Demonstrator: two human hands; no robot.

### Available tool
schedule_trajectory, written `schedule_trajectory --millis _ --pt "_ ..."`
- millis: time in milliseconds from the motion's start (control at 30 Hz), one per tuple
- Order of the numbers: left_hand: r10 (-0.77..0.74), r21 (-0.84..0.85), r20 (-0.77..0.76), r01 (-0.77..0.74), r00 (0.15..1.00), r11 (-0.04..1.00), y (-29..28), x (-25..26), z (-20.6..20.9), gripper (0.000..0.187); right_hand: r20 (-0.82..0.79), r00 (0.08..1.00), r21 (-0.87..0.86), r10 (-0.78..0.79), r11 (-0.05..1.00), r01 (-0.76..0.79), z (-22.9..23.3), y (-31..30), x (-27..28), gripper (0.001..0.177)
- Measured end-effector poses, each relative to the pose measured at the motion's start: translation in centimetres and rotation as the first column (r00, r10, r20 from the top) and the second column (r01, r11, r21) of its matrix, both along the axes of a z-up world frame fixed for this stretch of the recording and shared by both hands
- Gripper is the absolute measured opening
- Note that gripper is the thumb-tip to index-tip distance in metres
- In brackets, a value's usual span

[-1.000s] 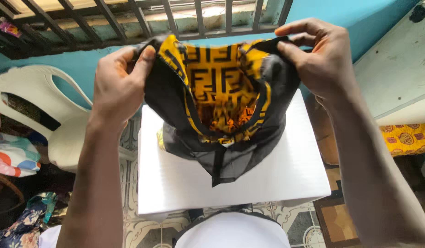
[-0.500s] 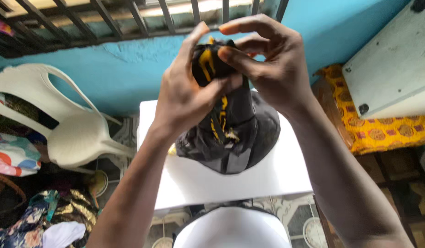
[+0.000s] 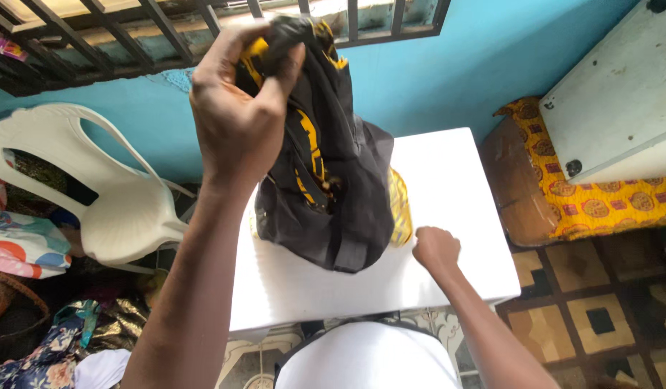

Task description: The person turns a patterned garment inside out and folds it by hand on a white table.

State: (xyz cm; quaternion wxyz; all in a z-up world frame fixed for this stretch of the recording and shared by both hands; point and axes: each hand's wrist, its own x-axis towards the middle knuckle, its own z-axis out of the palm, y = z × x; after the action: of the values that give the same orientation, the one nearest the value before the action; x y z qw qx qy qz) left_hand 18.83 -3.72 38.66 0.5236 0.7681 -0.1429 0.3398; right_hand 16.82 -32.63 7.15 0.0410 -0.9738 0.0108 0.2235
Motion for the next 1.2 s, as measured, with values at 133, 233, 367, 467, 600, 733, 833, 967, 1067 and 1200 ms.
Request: schedule_trajectory --millis 133,233,367,467,600,733,833,967,1067,1200 --pt "-0.010 0.079 -0.222 0.028 0.975 0.997 -1.6 0.1 -0.1 0.023 0.302 0.932 0.434 -0.198 0.900 0.051 4.4 0.3 0.9 0.057" --pt "-0.056 0.132 -0.303 0.100 0.951 0.986 -4.8 0.0 -1.4 0.028 0.500 0.854 0.841 -0.146 0.317 -0.439 11.5 1.5 1.5 0.110" --pt "-0.124 0.338 -0.072 0.141 0.990 0.931 -9.7 -1.5 -2.7 0.040 0.321 0.945 0.912 -0.057 -0.251 -0.325 17.1 5.0 2.2 0.089" --pt "-0.206 0.049 -0.280 0.229 0.937 0.972 -9.1 -2.8 -2.8 0.048 -0.032 0.970 0.898 -0.242 -0.433 -0.078 17.4 6.2 2.8 0.051" --pt "0.071 -0.100 -0.388 -0.119 0.919 0.988 -4.7 -2.3 -6.1 0.030 -0.102 0.973 0.758 -0.206 -0.649 -0.058 17.3 3.6 2.6 0.036" --pt "0.249 0.403 -0.522 -0.021 0.816 0.915 -3.5 -2.0 -15.5 0.035 -0.034 0.992 0.608 -0.122 -0.791 -0.077 16.9 0.5 2.9 0.034" --pt "0.158 0.239 -0.922 0.199 0.353 0.950 -4.1 -3.5 -22.9 0.054 0.041 0.995 0.587 -0.097 -0.803 -0.102 17.0 -2.7 3.5 0.039" --pt "0.501 0.515 -0.842 0.579 0.203 0.632 -3.1 -7.0 -30.3 0.045 0.074 0.973 0.680 -0.220 -0.702 -0.211 17.7 -8.2 4.6 0.046" --pt "0.514 0.504 -0.848 0.492 0.127 0.710 -1.7 -8.3 -31.9 0.047 0.056 0.933 0.729 -0.356 -0.624 -0.282 18.7 -10.3 4.4 0.043" --pt "-0.060 -0.062 -0.993 -0.020 0.098 0.998 -1.3 -8.4 -26.8 0.069 0.005 0.869 0.770 -0.495 -0.552 -0.319 20.5 -8.6 3.7 0.038"
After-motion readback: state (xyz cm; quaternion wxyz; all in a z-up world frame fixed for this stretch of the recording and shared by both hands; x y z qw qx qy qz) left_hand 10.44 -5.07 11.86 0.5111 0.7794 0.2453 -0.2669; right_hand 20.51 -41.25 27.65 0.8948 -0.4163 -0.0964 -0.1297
